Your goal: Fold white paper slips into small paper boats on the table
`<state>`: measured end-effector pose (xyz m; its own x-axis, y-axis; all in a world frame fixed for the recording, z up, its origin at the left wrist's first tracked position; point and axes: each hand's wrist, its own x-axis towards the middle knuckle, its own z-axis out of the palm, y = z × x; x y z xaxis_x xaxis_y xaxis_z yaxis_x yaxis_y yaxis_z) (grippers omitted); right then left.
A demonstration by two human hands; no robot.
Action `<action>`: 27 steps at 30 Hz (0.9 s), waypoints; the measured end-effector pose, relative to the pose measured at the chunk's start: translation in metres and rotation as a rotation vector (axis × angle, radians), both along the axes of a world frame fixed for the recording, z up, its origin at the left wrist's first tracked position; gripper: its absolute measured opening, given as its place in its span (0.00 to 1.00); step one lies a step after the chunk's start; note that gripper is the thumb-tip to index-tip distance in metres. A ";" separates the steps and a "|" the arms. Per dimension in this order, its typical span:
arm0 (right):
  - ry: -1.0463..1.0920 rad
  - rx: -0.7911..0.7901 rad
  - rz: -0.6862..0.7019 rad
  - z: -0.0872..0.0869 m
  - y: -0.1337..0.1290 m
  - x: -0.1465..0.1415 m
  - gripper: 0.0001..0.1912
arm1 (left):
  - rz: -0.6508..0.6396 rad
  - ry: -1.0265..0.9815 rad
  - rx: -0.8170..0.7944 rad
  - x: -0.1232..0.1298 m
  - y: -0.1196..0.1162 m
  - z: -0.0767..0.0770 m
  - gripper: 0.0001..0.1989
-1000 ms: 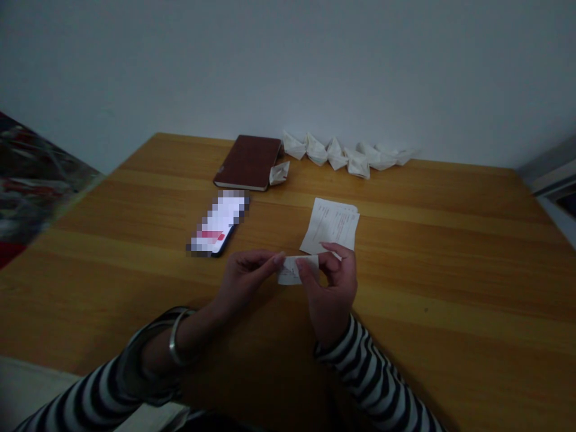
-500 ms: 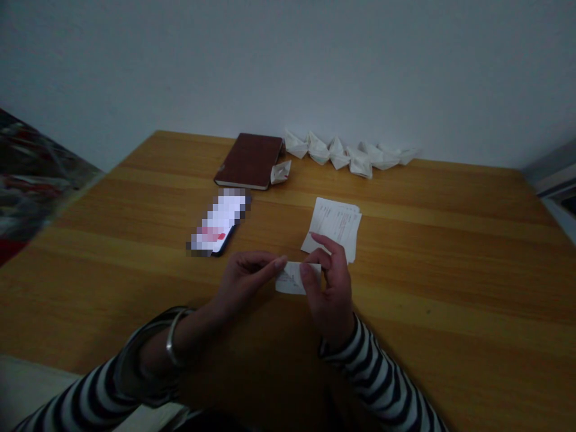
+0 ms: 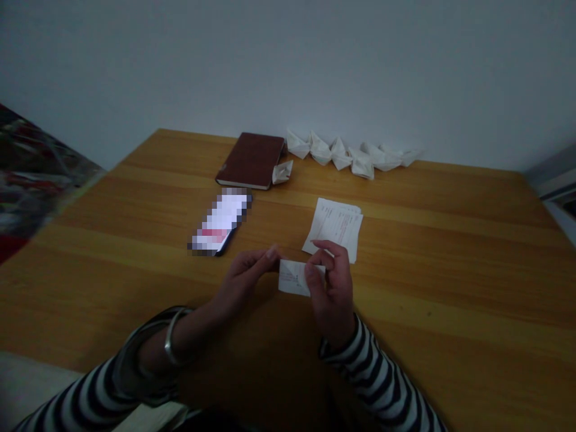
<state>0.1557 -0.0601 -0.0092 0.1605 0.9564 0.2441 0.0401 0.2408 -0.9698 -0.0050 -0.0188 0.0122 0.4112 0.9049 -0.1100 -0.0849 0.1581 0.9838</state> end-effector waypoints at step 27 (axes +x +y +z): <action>0.120 -0.127 0.140 -0.002 0.005 -0.002 0.16 | -0.275 0.252 0.049 -0.006 0.008 -0.002 0.23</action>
